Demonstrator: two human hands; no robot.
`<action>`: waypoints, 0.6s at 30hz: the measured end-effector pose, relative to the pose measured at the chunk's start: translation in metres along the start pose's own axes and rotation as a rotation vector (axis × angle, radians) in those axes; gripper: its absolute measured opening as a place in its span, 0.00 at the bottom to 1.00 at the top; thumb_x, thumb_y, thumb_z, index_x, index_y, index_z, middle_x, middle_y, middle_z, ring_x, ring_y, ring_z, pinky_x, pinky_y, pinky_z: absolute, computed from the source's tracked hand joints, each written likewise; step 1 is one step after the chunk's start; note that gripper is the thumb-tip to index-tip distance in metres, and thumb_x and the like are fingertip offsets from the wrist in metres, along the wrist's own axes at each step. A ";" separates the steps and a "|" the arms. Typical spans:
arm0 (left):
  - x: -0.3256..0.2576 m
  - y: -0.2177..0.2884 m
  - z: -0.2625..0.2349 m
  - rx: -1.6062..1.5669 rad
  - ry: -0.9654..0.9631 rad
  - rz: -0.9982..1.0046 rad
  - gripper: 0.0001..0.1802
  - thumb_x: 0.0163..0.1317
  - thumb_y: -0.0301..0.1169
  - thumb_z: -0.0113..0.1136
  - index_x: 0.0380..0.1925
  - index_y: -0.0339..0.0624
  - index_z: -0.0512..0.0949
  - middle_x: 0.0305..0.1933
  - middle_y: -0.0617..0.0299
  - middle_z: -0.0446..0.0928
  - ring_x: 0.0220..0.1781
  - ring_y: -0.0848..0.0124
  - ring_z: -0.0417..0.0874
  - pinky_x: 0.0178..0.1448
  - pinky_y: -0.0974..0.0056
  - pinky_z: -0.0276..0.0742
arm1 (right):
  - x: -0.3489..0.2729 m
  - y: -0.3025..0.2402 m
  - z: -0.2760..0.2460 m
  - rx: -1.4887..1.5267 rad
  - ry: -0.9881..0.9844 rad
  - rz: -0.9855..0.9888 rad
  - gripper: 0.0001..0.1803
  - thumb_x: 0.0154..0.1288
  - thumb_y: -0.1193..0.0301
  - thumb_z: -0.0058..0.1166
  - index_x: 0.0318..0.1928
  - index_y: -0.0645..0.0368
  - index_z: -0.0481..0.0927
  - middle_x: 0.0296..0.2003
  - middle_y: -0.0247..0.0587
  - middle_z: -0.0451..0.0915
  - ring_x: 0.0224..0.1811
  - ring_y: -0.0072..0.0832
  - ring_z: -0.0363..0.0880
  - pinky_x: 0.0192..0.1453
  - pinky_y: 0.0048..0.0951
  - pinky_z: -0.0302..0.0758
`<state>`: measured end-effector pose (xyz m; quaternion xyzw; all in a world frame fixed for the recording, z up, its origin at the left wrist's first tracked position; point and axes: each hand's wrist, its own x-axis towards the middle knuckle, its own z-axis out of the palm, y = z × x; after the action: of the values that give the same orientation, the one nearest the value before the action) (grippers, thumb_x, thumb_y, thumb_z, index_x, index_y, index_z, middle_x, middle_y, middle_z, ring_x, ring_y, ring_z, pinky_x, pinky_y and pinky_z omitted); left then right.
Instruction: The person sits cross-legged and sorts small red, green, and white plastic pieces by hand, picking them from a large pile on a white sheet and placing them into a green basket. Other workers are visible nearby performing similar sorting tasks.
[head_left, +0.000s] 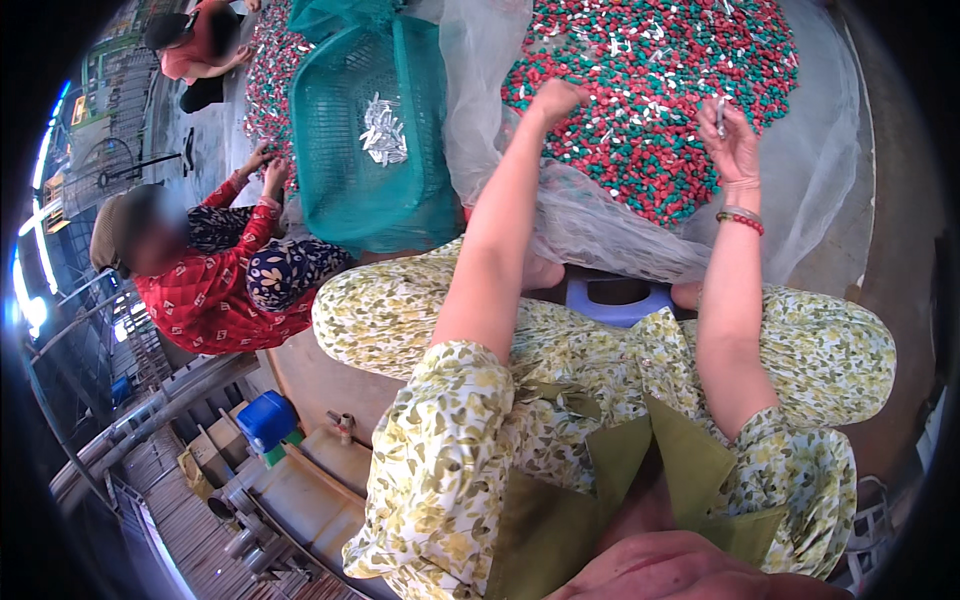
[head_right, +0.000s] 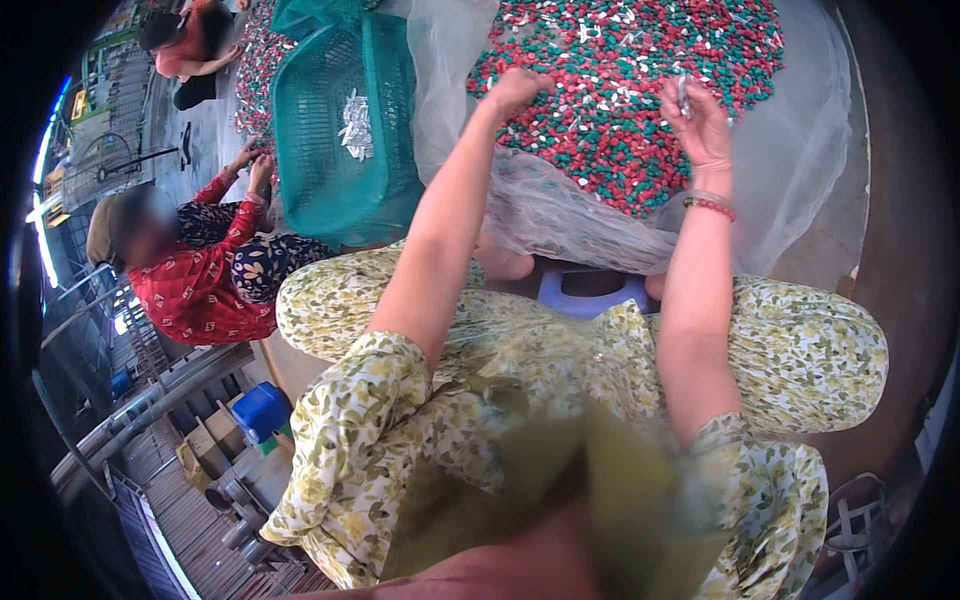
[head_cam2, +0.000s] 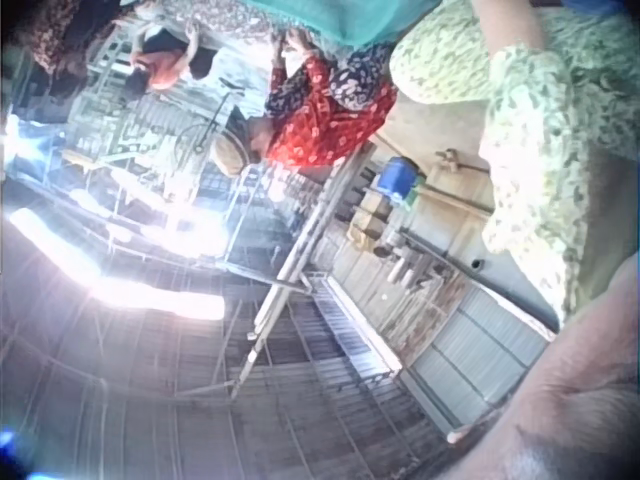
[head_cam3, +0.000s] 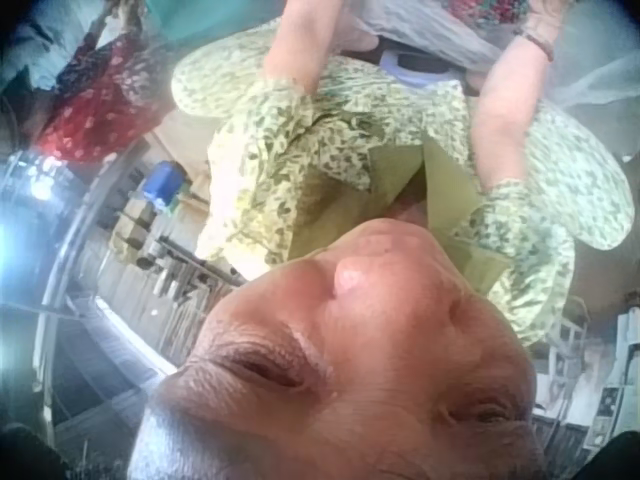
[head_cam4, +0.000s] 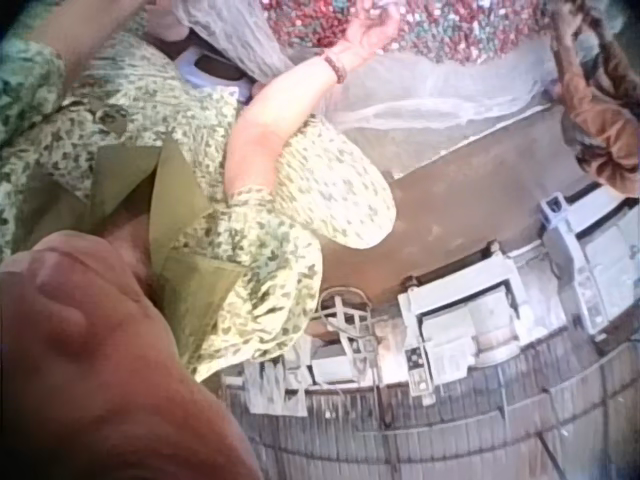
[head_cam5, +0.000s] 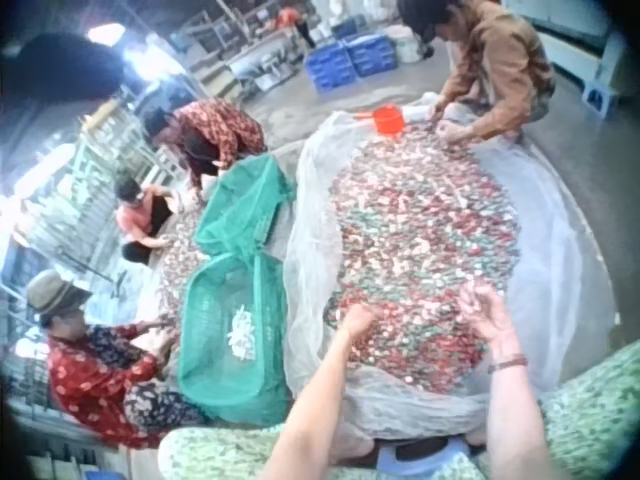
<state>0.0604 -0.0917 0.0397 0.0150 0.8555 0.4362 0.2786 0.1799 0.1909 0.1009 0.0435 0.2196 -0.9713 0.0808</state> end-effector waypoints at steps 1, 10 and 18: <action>-0.014 0.014 0.004 0.370 -0.013 0.046 0.17 0.46 0.43 0.65 0.31 0.42 0.83 0.34 0.62 0.82 0.28 0.70 0.80 0.35 0.63 0.76 | 0.002 -0.004 0.003 -0.001 -0.040 -0.008 0.07 0.61 0.72 0.47 0.36 0.64 0.71 0.24 0.35 0.67 0.26 0.21 0.65 0.23 0.14 0.62; -0.054 0.003 0.078 0.528 0.168 0.019 0.20 0.45 0.43 0.68 0.27 0.36 0.80 0.33 0.45 0.79 0.39 0.51 0.81 0.43 0.52 0.76 | 0.024 0.011 -0.004 -0.172 0.244 0.090 0.18 0.64 0.76 0.43 0.55 0.69 0.66 0.37 0.50 0.77 0.34 0.32 0.77 0.32 0.21 0.74; -0.054 0.018 0.031 0.232 0.241 0.082 0.27 0.57 0.53 0.54 0.21 0.36 0.77 0.23 0.49 0.76 0.29 0.57 0.78 0.33 0.55 0.72 | 0.022 -0.009 -0.004 -0.419 0.433 -0.158 0.23 0.63 0.80 0.42 0.59 0.66 0.60 0.38 0.53 0.76 0.39 0.35 0.78 0.37 0.26 0.77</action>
<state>0.1174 -0.0724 0.0636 0.0294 0.9260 0.3442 0.1526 0.1566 0.1975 0.0987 0.2148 0.4298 -0.8763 -0.0363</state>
